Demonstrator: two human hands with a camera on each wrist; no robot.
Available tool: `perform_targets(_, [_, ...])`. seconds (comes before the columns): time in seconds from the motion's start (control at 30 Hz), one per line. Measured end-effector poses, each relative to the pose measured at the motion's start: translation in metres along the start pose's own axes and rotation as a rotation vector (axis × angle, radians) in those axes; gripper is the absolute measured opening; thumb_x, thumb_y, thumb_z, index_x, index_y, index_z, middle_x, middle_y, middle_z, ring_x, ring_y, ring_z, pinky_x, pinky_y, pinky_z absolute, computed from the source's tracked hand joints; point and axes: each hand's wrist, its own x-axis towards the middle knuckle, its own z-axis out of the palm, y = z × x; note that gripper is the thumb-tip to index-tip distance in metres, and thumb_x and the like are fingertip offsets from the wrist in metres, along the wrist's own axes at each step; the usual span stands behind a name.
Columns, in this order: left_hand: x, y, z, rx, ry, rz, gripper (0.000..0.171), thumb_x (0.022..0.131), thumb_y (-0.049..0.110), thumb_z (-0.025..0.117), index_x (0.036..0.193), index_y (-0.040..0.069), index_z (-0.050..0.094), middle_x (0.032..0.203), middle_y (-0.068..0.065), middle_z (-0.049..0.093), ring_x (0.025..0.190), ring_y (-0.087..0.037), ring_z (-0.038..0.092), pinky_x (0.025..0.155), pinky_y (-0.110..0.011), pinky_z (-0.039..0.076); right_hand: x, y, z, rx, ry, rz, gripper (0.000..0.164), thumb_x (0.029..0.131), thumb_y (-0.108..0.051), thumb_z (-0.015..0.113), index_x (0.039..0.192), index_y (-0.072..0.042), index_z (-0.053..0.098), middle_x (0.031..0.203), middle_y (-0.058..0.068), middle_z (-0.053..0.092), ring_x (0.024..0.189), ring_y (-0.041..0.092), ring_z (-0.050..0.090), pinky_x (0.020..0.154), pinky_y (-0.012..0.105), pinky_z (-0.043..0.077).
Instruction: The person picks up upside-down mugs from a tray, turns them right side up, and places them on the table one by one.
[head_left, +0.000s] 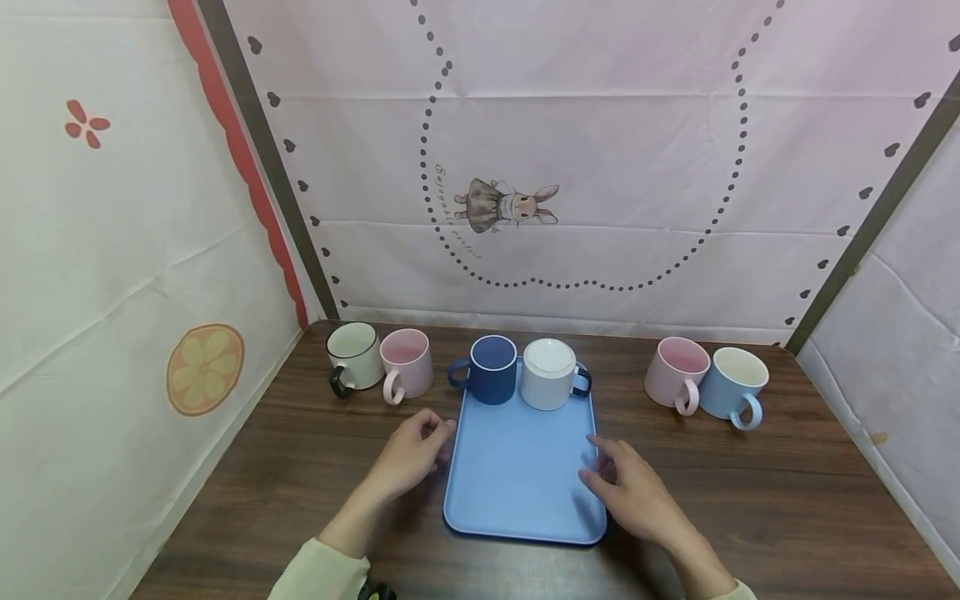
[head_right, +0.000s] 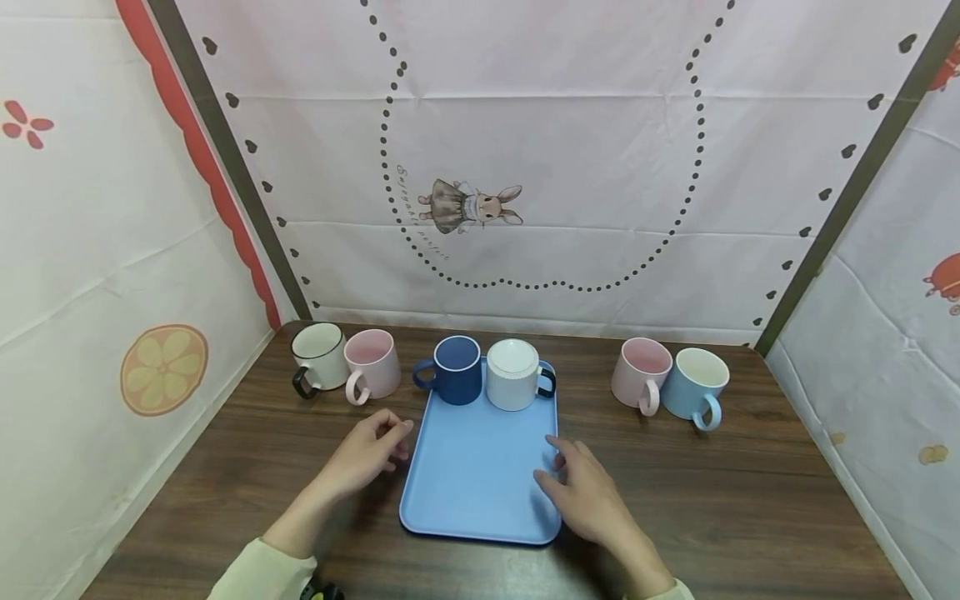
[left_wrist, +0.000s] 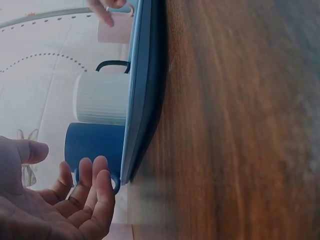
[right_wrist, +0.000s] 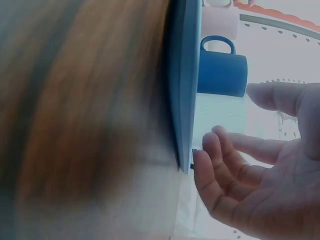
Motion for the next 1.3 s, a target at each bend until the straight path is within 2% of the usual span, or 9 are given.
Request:
perform_targets(0.27, [0.005, 0.002, 0.003, -0.022, 0.034, 0.013, 0.034, 0.105, 0.035, 0.057, 0.124, 0.007, 0.058, 0.094, -0.016, 0.067, 0.077, -0.024, 0.066, 0.064, -0.029, 0.054, 0.008, -0.017, 0.006, 0.197, -0.013, -0.077, 0.051, 0.099, -0.019, 0.07, 0.147, -0.009, 0.055, 0.119, 0.009, 0.067, 0.111, 0.021, 0.067, 0.095, 0.042, 0.056])
perform_targets(0.37, [0.009, 0.004, 0.004, -0.023, 0.053, 0.035, 0.041, 0.106, 0.035, 0.055, 0.133, 0.005, 0.055, 0.113, -0.018, 0.067, 0.081, -0.025, 0.068, 0.067, -0.03, 0.056, 0.014, -0.022, 0.01, 0.273, -0.061, -0.078, 0.053, 0.101, -0.023, 0.068, 0.15, -0.011, 0.051, 0.13, 0.012, 0.066, 0.122, 0.027, 0.064, 0.102, 0.048, 0.055])
perform_targets(0.5, [0.016, 0.005, 0.007, 0.001, 0.079, 0.082, 0.049, 0.107, 0.036, 0.053, 0.144, 0.002, 0.05, 0.14, -0.02, 0.059, 0.103, -0.031, 0.069, 0.089, -0.044, 0.059, 0.023, -0.028, 0.015, 0.339, -0.108, -0.073, 0.058, 0.104, -0.031, 0.063, 0.156, -0.014, 0.044, 0.145, 0.013, 0.06, 0.135, 0.034, 0.056, 0.11, 0.056, 0.049])
perform_targets(0.67, [0.025, 0.004, 0.011, 0.028, 0.096, 0.089, 0.057, 0.108, 0.04, 0.049, 0.152, 0.004, 0.042, 0.153, -0.022, 0.051, 0.129, -0.038, 0.06, 0.112, -0.058, 0.045, 0.037, -0.037, 0.02, 0.386, -0.148, -0.054, 0.061, 0.106, -0.034, 0.058, 0.161, -0.017, 0.036, 0.157, 0.011, 0.05, 0.146, 0.036, 0.047, 0.116, 0.061, 0.041])
perform_targets(0.83, [0.033, 0.004, 0.014, 0.002, 0.102, 0.111, 0.057, 0.11, 0.037, 0.047, 0.155, 0.003, 0.039, 0.156, -0.026, 0.047, 0.116, -0.035, 0.068, 0.104, -0.053, 0.053, 0.052, -0.046, 0.027, 0.443, -0.196, -0.051, 0.066, 0.107, -0.033, 0.056, 0.164, -0.017, 0.028, 0.165, 0.012, 0.039, 0.15, 0.036, 0.043, 0.121, 0.06, 0.036])
perform_targets(0.97, [0.038, 0.006, 0.015, 0.004, 0.12, 0.129, 0.057, 0.11, 0.036, 0.046, 0.156, 0.004, 0.038, 0.153, -0.025, 0.049, 0.088, -0.028, 0.074, 0.092, -0.047, 0.057, 0.062, -0.051, 0.033, 0.482, -0.218, -0.05, 0.069, 0.106, -0.032, 0.057, 0.165, -0.016, 0.024, 0.169, 0.012, 0.032, 0.151, 0.035, 0.041, 0.122, 0.059, 0.034])
perform_targets(1.17, [0.048, 0.009, 0.014, 0.052, 0.156, 0.141, 0.058, 0.11, 0.035, 0.045, 0.157, 0.002, 0.037, 0.155, -0.023, 0.046, 0.12, -0.038, 0.063, 0.108, -0.054, 0.048, 0.075, -0.057, 0.043, 0.51, -0.223, -0.057, 0.074, 0.105, -0.027, 0.059, 0.166, -0.012, 0.02, 0.171, 0.016, 0.025, 0.152, 0.038, 0.039, 0.122, 0.059, 0.034])
perform_targets(1.2, [0.05, 0.009, 0.014, 0.053, 0.154, 0.136, 0.058, 0.11, 0.035, 0.045, 0.157, 0.002, 0.036, 0.155, -0.023, 0.046, 0.119, -0.037, 0.064, 0.105, -0.052, 0.05, 0.077, -0.058, 0.044, 0.509, -0.222, -0.054, 0.075, 0.104, -0.027, 0.06, 0.166, -0.012, 0.019, 0.172, 0.015, 0.024, 0.152, 0.038, 0.038, 0.123, 0.059, 0.033])
perform_targets(1.3, [0.056, 0.009, 0.014, 0.026, 0.131, 0.125, 0.058, 0.111, 0.035, 0.044, 0.158, 0.003, 0.035, 0.153, -0.024, 0.047, 0.093, -0.032, 0.073, 0.08, -0.043, 0.06, 0.083, -0.06, 0.048, 0.49, -0.224, -0.047, 0.079, 0.103, -0.027, 0.061, 0.166, -0.013, 0.016, 0.173, 0.014, 0.019, 0.152, 0.038, 0.038, 0.124, 0.059, 0.031])
